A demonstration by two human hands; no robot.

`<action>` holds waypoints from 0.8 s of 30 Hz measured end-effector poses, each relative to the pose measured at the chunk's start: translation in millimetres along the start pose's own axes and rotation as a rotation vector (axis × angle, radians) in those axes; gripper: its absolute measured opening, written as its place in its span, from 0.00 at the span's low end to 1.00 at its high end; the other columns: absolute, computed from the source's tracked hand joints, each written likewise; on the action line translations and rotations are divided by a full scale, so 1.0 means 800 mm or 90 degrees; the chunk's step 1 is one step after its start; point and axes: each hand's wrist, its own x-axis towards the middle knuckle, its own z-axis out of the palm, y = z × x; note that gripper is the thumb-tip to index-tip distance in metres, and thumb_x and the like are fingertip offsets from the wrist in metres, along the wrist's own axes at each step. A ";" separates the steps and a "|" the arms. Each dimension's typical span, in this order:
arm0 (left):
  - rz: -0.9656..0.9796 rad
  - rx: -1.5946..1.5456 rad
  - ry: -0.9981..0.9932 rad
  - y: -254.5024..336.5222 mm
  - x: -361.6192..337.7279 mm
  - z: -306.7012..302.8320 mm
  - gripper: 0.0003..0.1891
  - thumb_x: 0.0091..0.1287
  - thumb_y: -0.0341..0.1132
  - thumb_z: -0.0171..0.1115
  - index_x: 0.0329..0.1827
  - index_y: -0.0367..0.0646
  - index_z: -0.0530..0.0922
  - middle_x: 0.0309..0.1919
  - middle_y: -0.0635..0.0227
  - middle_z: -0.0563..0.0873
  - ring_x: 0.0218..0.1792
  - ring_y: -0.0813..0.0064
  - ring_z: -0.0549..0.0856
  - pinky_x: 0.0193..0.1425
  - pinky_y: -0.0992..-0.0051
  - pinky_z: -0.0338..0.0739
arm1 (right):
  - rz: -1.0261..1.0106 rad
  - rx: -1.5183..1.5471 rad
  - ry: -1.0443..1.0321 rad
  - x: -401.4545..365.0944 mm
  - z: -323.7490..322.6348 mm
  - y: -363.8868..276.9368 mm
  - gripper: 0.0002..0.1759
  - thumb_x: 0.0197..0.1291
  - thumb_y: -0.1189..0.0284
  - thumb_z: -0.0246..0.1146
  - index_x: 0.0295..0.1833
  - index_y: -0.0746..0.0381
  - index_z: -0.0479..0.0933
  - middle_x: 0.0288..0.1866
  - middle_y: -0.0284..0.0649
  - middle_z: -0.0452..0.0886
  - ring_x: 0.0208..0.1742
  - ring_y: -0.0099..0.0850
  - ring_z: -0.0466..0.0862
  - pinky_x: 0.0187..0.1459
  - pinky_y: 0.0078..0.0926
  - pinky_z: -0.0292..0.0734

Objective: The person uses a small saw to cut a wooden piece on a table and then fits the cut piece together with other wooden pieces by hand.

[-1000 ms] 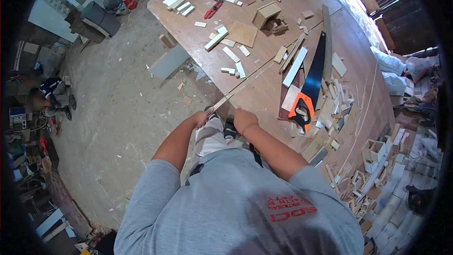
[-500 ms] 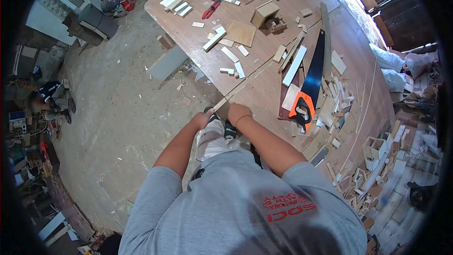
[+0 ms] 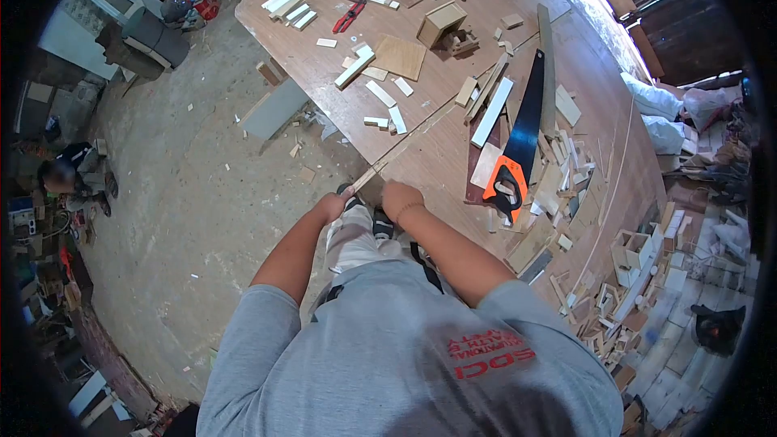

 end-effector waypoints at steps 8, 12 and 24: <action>0.022 -0.006 0.023 -0.007 0.005 0.001 0.46 0.65 0.69 0.38 0.49 0.23 0.77 0.50 0.32 0.77 0.57 0.44 0.76 0.62 0.62 0.67 | -0.006 -0.017 0.014 -0.008 -0.002 0.009 0.14 0.58 0.71 0.52 0.44 0.65 0.79 0.42 0.52 0.83 0.45 0.46 0.84 0.46 0.40 0.79; 0.014 -0.012 0.036 0.001 -0.001 0.000 0.45 0.64 0.68 0.41 0.47 0.22 0.77 0.49 0.32 0.78 0.56 0.44 0.77 0.60 0.62 0.69 | -0.014 -0.043 -0.023 0.054 -0.003 -0.016 0.15 0.57 0.70 0.53 0.44 0.64 0.80 0.45 0.52 0.83 0.47 0.45 0.84 0.46 0.40 0.79; 0.010 -0.024 0.042 0.005 -0.013 0.002 0.43 0.64 0.68 0.41 0.50 0.27 0.78 0.51 0.35 0.78 0.58 0.46 0.76 0.62 0.62 0.68 | 0.015 -0.077 -0.040 -0.010 -0.020 -0.011 0.15 0.59 0.70 0.53 0.45 0.63 0.82 0.47 0.49 0.83 0.49 0.42 0.84 0.47 0.39 0.79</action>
